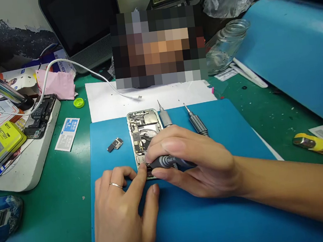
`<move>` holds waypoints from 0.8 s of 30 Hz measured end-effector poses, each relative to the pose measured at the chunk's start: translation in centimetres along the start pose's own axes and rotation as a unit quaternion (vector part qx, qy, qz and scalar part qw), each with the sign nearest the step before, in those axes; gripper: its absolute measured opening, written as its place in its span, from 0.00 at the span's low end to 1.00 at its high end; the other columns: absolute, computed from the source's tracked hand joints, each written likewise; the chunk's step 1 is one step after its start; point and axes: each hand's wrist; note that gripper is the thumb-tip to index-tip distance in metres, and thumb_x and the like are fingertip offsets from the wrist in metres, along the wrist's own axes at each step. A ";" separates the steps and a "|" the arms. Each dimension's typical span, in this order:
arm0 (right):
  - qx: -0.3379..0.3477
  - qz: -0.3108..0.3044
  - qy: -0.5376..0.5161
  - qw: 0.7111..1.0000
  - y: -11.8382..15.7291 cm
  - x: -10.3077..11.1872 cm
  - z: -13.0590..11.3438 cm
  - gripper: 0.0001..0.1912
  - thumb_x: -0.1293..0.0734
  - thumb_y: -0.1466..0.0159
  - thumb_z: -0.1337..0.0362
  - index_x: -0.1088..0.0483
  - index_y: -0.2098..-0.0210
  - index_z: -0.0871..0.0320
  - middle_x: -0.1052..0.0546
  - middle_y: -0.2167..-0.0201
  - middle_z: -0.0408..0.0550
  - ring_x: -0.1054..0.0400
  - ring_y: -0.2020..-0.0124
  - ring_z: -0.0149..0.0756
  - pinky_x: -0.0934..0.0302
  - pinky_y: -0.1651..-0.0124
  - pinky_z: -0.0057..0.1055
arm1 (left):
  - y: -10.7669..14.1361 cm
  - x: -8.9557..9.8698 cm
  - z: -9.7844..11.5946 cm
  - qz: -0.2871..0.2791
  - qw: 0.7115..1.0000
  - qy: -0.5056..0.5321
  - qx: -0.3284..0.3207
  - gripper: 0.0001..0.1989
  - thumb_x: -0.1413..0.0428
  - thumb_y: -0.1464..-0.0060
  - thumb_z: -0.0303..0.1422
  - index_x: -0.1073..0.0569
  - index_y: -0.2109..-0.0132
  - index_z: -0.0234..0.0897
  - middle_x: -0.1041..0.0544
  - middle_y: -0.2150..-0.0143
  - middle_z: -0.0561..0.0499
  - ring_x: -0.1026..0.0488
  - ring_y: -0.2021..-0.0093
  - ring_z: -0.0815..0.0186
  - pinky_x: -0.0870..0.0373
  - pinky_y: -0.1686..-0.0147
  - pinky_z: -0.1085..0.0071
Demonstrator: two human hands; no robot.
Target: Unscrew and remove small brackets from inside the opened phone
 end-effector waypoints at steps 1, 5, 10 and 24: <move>-0.001 0.000 0.003 1.000 0.0 -0.1 0.0 0.31 0.38 0.27 0.73 0.47 0.27 0.60 0.17 0.55 0.53 0.27 0.64 0.34 0.26 0.57 0.36 | -0.1 0.0 0.1 0.002 1.000 0.005 0.008 0.11 0.45 0.29 0.32 0.21 0.46 0.41 0.25 0.57 0.49 0.32 0.59 0.62 0.38 0.60 0.62; 0.000 0.027 0.004 1.000 0.3 -0.4 0.1 0.31 0.38 0.26 0.71 0.48 0.26 0.62 0.17 0.52 0.55 0.25 0.64 0.35 0.27 0.59 0.36 | -0.4 0.1 0.4 0.013 1.000 0.008 0.015 0.12 0.47 0.28 0.33 0.21 0.44 0.41 0.24 0.57 0.49 0.31 0.59 0.61 0.37 0.62 0.62; 0.014 0.040 0.013 0.999 0.8 -0.3 0.2 0.35 0.36 0.27 0.70 0.49 0.24 0.59 0.18 0.51 0.58 0.27 0.66 0.37 0.30 0.67 0.39 | -0.3 0.1 0.3 0.019 1.000 0.002 0.004 0.14 0.47 0.28 0.33 0.23 0.41 0.41 0.24 0.56 0.49 0.30 0.58 0.61 0.36 0.61 0.62; -0.101 0.104 -0.108 0.983 1.7 0.1 0.1 0.27 0.32 0.28 0.68 0.35 0.31 0.47 0.19 0.46 0.52 0.19 0.52 0.37 0.19 0.62 0.27 | -0.2 0.6 0.5 -0.019 1.000 0.004 -0.017 0.16 0.46 0.28 0.31 0.23 0.37 0.40 0.26 0.56 0.48 0.32 0.57 0.61 0.38 0.60 0.62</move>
Point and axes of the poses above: each hand's wrist, its own y-axis away from the middle knuckle, its own x-axis out of the back of the hand, z = x × y
